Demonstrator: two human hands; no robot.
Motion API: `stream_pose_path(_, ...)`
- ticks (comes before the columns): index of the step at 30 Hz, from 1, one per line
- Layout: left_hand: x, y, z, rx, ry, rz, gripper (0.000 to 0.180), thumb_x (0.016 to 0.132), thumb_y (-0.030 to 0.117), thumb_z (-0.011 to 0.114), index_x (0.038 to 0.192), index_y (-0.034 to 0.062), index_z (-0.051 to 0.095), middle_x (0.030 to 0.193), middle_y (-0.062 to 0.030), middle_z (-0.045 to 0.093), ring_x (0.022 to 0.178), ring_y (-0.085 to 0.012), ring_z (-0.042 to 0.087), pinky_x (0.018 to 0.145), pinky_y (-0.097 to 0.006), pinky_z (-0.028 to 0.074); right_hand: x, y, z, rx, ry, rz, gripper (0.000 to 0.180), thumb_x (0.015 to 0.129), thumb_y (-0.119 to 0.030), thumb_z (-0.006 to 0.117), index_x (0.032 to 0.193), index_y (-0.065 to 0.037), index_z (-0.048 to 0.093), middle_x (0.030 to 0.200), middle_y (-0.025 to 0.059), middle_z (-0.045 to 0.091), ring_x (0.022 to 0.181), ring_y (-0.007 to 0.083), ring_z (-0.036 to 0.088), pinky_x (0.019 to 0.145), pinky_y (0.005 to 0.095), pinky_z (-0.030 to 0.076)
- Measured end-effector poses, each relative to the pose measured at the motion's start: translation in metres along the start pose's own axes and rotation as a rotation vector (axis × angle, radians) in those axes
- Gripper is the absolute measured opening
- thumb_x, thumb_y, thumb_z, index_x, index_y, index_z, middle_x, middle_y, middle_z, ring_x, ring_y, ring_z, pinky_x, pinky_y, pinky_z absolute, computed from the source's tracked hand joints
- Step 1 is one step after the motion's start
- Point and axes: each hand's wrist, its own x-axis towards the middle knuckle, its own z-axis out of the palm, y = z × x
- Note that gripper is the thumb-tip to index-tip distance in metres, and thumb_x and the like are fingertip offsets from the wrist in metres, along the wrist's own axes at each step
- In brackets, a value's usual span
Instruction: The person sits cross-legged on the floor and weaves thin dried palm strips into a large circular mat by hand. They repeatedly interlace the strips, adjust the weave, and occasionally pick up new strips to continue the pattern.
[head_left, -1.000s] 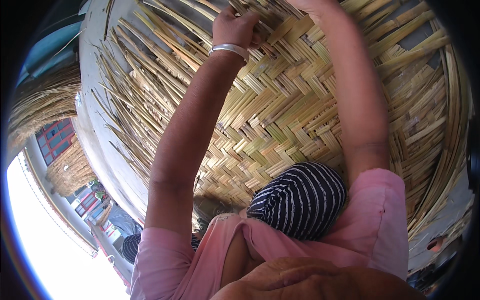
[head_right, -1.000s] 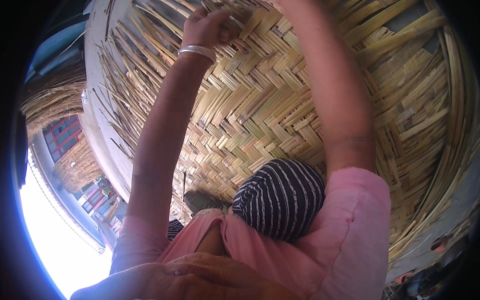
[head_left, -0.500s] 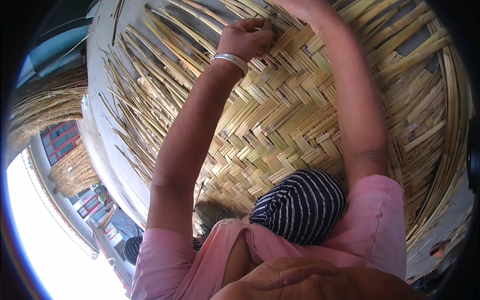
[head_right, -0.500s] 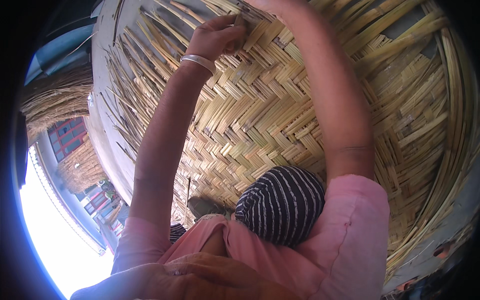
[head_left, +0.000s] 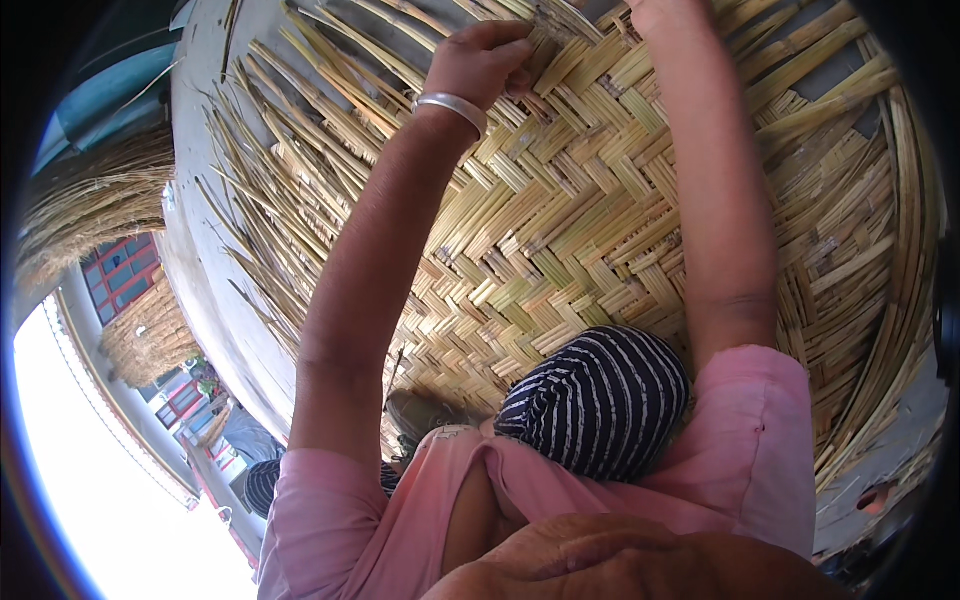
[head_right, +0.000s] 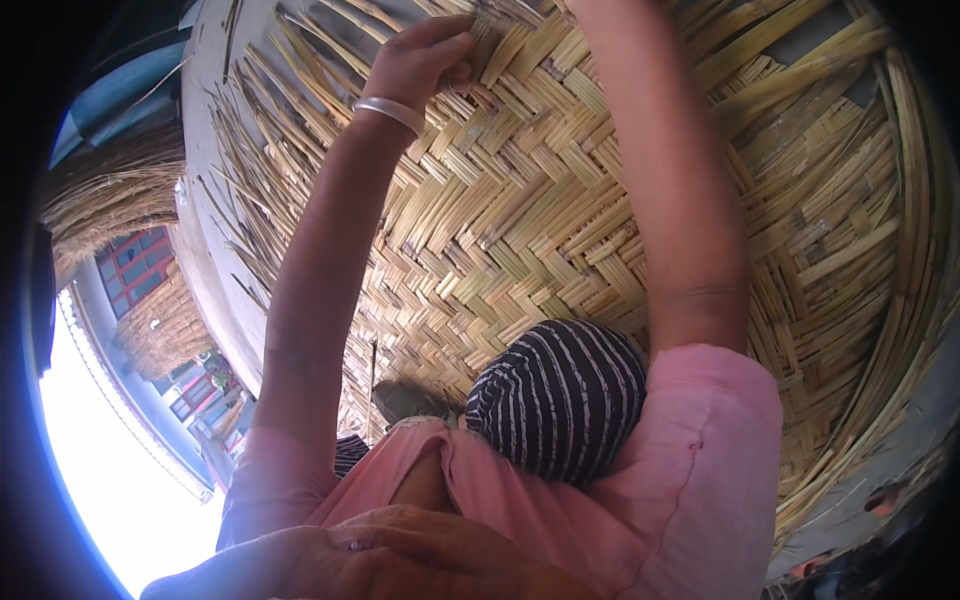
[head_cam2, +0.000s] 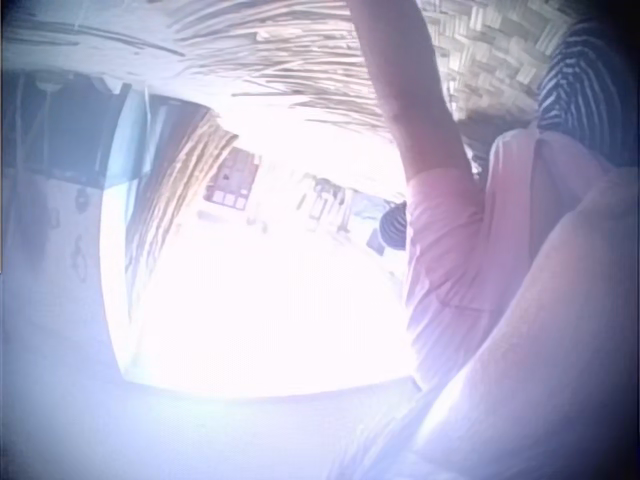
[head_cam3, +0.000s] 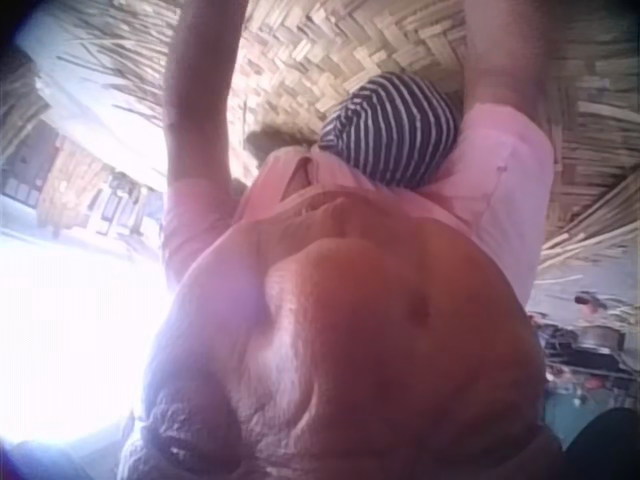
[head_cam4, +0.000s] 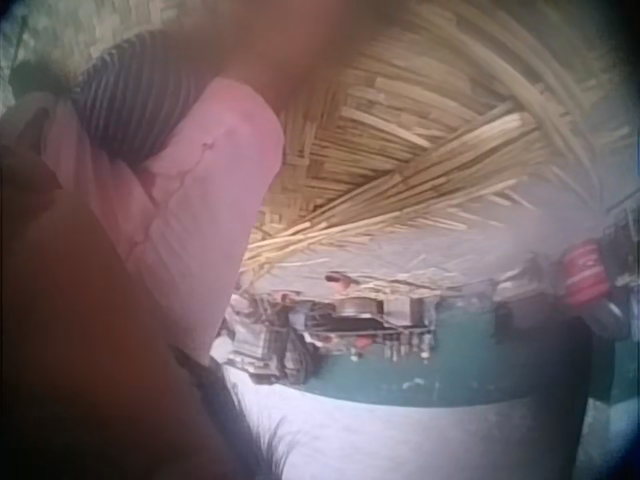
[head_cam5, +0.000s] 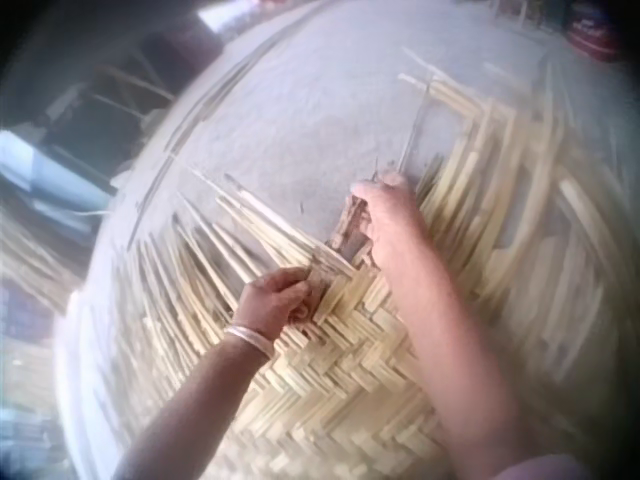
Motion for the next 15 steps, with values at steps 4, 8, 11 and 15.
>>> stream_pose_path(4,-0.026,-0.015,0.019,0.053,0.370,0.109,0.033,0.092,0.011,0.070,0.122,-0.0016,0.068,0.108,-0.0144,0.072,0.085,-0.0200,0.072,0.070,-0.034,0.063,0.002,-0.003,-0.003,-0.004,0.095,0.042,0.016,0.083,-0.006,0.069,0.098,-0.009,0.062,0.086,0.0023,0.064,0.075,0.0187,0.062,0.067,0.0342,0.049)
stream_pose_path(8,-0.053,-0.036,0.041,0.750,0.382,0.555,0.042,0.090,0.019,0.069,0.128,0.0031,0.062,0.126,-0.0162,0.065,0.123,-0.0389,0.057,0.111,-0.049,0.040,0.014,0.008,-0.013,-0.087,0.087,-0.444,0.011,0.087,-0.012,0.067,0.095,-0.008,0.061,0.077,0.0056,0.064,0.069,0.0247,0.062,0.066,0.0379,0.050)
stream_pose_path(11,-0.060,-0.068,0.048,0.906,0.475,0.583,0.048,0.093,0.024,0.065,0.136,0.0027,0.059,0.147,-0.0162,0.052,0.137,-0.0384,0.046,0.115,-0.054,0.034,-0.038,-0.025,0.026,-0.852,0.280,-0.545,0.014,0.094,-0.019,0.063,0.098,-0.006,0.060,0.082,0.0133,0.066,0.079,0.0348,0.066,0.071,0.0443,0.052)
stream_pose_path(15,-0.059,-0.063,0.053,0.948,0.478,0.605,0.042,0.098,0.025,0.063,0.135,0.0059,0.063,0.140,-0.0107,0.059,0.134,-0.0346,0.051,0.113,-0.049,0.037,-0.025,-0.018,0.015,-1.157,0.207,-0.840,0.013,0.097,-0.017,0.055,0.101,-0.006,0.060,0.100,0.0190,0.067,0.099,0.0419,0.066,0.081,0.0507,0.053)
